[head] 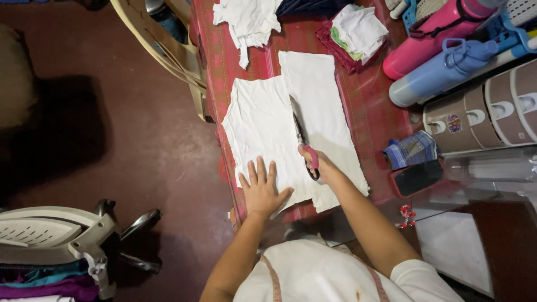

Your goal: The person cuts a white shirt laid flat on a table using pink-handled scissors. They trim the sleeves and sides, then fold the fabric and continue cutting along the edges to shape the garment.

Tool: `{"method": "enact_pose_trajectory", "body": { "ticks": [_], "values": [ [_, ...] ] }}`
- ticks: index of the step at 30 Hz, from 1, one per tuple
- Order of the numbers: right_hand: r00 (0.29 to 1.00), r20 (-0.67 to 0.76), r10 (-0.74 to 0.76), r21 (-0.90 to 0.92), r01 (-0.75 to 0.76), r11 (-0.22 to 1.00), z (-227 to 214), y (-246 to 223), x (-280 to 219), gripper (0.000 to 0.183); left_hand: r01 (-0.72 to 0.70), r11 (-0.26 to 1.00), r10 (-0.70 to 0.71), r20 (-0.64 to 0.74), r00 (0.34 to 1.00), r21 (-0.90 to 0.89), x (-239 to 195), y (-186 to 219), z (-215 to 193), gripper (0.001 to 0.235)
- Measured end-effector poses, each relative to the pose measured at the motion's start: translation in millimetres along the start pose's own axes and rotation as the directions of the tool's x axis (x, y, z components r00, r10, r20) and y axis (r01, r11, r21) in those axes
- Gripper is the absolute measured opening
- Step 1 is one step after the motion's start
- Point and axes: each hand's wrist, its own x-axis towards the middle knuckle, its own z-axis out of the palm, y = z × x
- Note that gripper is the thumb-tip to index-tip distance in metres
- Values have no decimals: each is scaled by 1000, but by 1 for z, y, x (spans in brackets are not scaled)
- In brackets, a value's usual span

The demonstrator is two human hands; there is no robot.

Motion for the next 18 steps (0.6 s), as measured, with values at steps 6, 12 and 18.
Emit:
{"method": "enact_pose_trajectory", "body": {
  "ticks": [6, 12, 18],
  "values": [
    [999, -30, -28, -29, 27, 999, -2, -21, -20, 50, 1, 1000, -1, -8, 1000, 14, 2, 0, 2, 99],
    [992, -51, -113, -117, 106, 987, 7, -40, -41, 44, 4, 1000, -4, -5, 1000, 15, -1, 1, -3, 98],
    [998, -47, -38, -48, 36, 998, -5, -17, 23, 54, -1, 1000, 1, -5, 1000, 1, -2, 1, -5, 99]
  ]
}}
